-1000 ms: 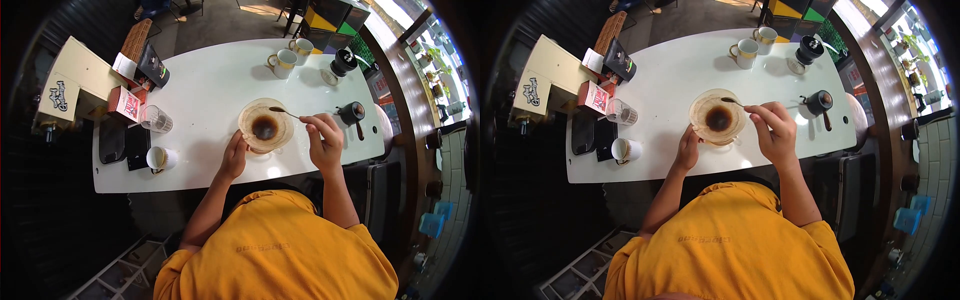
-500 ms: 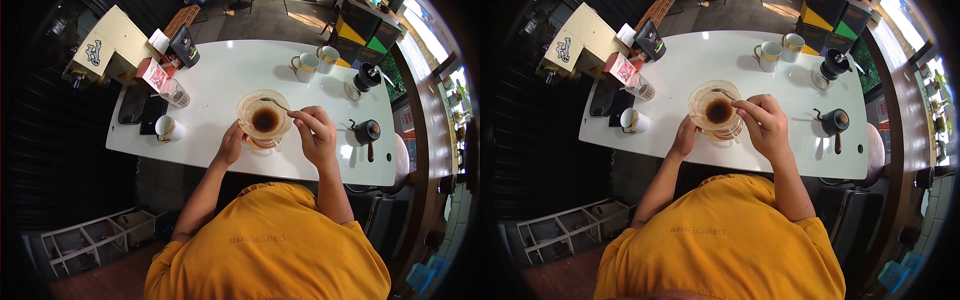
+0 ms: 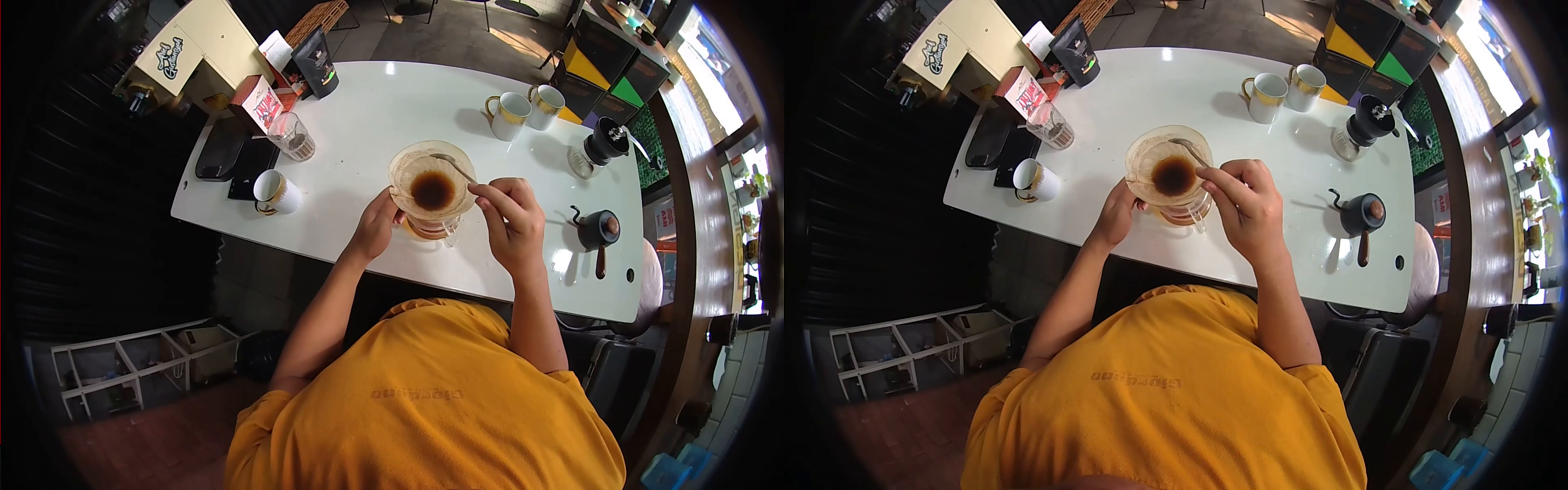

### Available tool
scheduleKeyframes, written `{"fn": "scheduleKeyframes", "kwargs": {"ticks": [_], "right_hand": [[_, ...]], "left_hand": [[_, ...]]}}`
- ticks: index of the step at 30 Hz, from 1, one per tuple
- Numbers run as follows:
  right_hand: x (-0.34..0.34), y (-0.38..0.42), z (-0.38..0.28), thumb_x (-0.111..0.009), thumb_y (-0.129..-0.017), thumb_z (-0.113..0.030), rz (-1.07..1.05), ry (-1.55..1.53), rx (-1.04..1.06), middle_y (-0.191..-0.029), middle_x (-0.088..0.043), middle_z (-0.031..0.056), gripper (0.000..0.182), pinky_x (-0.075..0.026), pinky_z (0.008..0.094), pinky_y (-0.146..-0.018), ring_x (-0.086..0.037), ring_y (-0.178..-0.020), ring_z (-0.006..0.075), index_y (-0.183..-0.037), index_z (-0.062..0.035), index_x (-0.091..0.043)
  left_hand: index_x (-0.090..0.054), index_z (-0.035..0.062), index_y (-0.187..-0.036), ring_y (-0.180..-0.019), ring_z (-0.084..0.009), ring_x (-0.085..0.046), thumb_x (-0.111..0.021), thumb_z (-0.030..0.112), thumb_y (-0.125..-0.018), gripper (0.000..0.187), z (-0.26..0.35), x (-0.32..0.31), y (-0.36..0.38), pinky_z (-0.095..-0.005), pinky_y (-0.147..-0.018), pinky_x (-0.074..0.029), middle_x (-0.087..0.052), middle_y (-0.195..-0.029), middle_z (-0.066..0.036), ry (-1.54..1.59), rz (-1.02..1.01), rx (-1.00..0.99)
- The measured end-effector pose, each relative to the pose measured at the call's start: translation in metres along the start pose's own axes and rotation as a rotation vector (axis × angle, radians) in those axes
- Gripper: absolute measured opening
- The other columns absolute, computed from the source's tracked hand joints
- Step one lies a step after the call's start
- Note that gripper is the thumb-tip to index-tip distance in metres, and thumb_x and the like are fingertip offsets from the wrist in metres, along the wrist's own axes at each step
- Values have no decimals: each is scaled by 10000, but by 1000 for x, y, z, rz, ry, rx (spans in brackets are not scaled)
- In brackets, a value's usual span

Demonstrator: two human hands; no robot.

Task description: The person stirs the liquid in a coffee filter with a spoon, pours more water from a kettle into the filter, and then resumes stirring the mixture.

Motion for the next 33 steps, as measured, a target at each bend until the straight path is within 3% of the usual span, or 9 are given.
{"fn": "scheduleKeyframes", "kwargs": {"ticks": [23,33], "right_hand": [[-7,8,-6,-708,-750,-22,-62,26,14,-744,-557,31,202,-412,282,-566,-495,-670,171,-945,-74,-715],[-11,3,-21,-708,-744,-17,-53,-73,40,-761,-573,32,213,-423,287,-576,-507,-681,172,-950,-72,-713]], "left_hand": [[-540,19,-1069,-722,-72,-371,-308,218,-1006,312,1,0,2,-212,-679,-349,-464,-814,31,-7,-11,-19],[-548,36,-1018,-690,-47,-346,-307,232,-1010,311,4,0,0,-196,-648,-329,-399,-748,56,-46,-1,-11]]}}
Point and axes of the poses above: each hand's wrist, its own y-axis away from the middle knuckle, its own x-axis out of the back of the hand, z = x × y, the point moved 3 cm from there along -y, towards the middle knuckle
